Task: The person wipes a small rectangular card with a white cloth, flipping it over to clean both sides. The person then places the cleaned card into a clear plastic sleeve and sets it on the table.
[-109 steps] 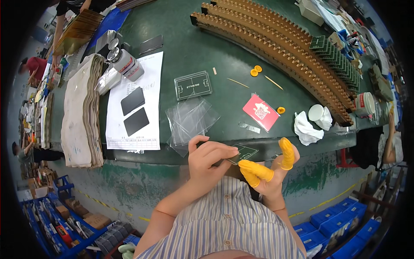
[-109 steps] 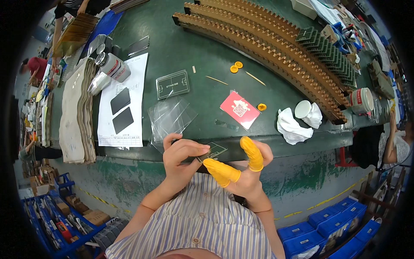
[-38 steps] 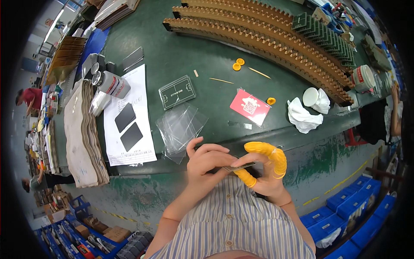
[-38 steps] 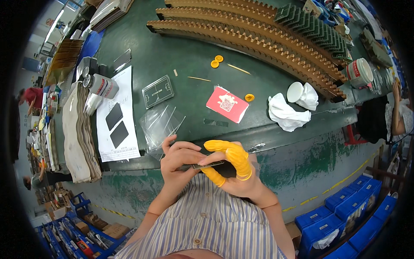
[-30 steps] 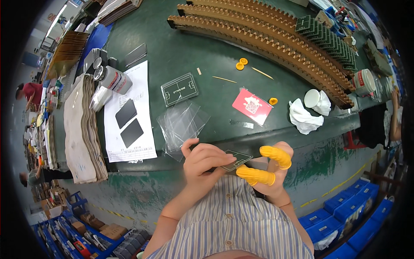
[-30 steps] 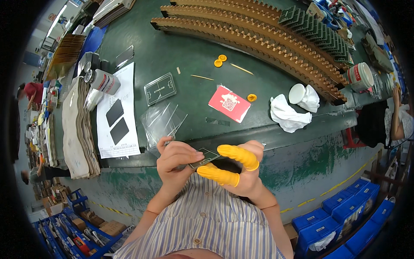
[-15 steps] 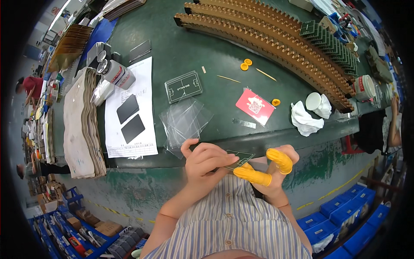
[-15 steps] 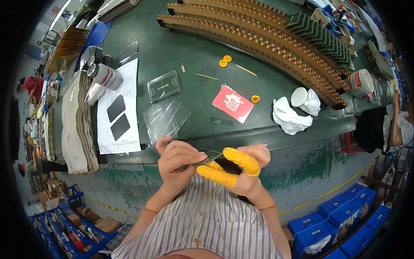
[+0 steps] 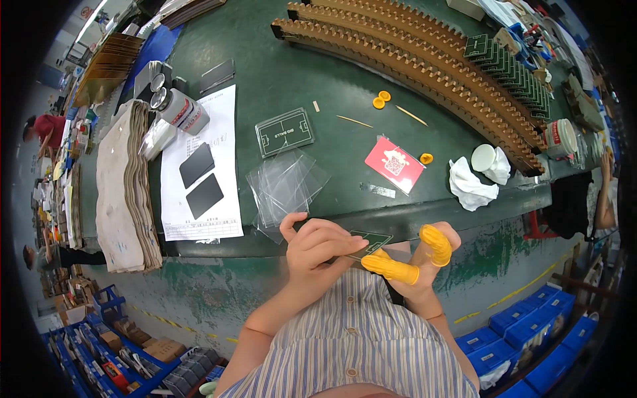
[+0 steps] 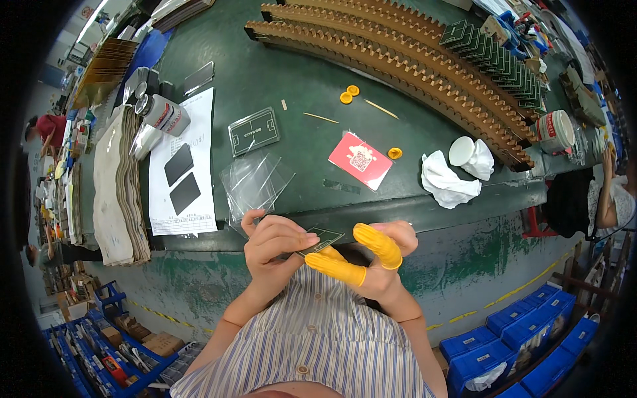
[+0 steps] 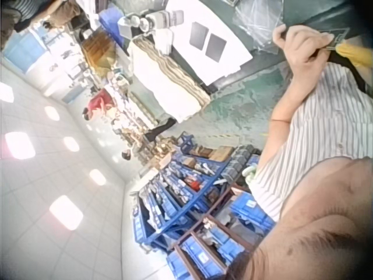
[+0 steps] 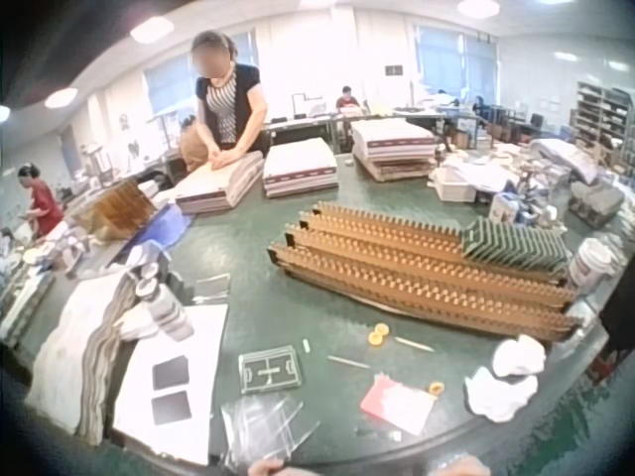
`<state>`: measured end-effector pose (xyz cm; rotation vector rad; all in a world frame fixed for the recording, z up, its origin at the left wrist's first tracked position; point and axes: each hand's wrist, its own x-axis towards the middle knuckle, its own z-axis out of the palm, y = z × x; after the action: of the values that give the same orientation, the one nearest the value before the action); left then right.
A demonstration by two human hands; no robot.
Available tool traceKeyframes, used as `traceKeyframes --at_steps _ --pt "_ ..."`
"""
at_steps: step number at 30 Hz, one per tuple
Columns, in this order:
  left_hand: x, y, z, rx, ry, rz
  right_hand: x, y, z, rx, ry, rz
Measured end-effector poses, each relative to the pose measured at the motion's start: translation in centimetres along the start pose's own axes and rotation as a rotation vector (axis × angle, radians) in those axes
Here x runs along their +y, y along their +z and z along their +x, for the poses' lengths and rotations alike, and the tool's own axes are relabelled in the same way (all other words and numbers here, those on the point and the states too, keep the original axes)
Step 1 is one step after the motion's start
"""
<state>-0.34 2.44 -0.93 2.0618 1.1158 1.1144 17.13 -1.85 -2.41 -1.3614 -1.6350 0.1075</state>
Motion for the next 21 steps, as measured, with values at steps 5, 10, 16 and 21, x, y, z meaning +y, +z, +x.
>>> traceKeyframes --at_steps 5,10,16,21 --pt "-0.1 -0.1 0.0 0.000 -0.008 -0.001 0.2 0.2 -0.2 0.051 -0.002 0.016" --pt "-0.3 0.0 0.1 0.039 -0.028 -0.017 1.7 -0.1 1.2 0.141 -0.079 0.005" --pt "-0.8 -0.2 0.0 0.056 -0.064 -0.013 6.1 -0.1 5.1 -0.062 0.168 -0.408" --pt "-0.3 -0.3 0.4 0.071 -0.078 -0.006 6.4 0.7 6.0 -0.194 0.094 -0.472"
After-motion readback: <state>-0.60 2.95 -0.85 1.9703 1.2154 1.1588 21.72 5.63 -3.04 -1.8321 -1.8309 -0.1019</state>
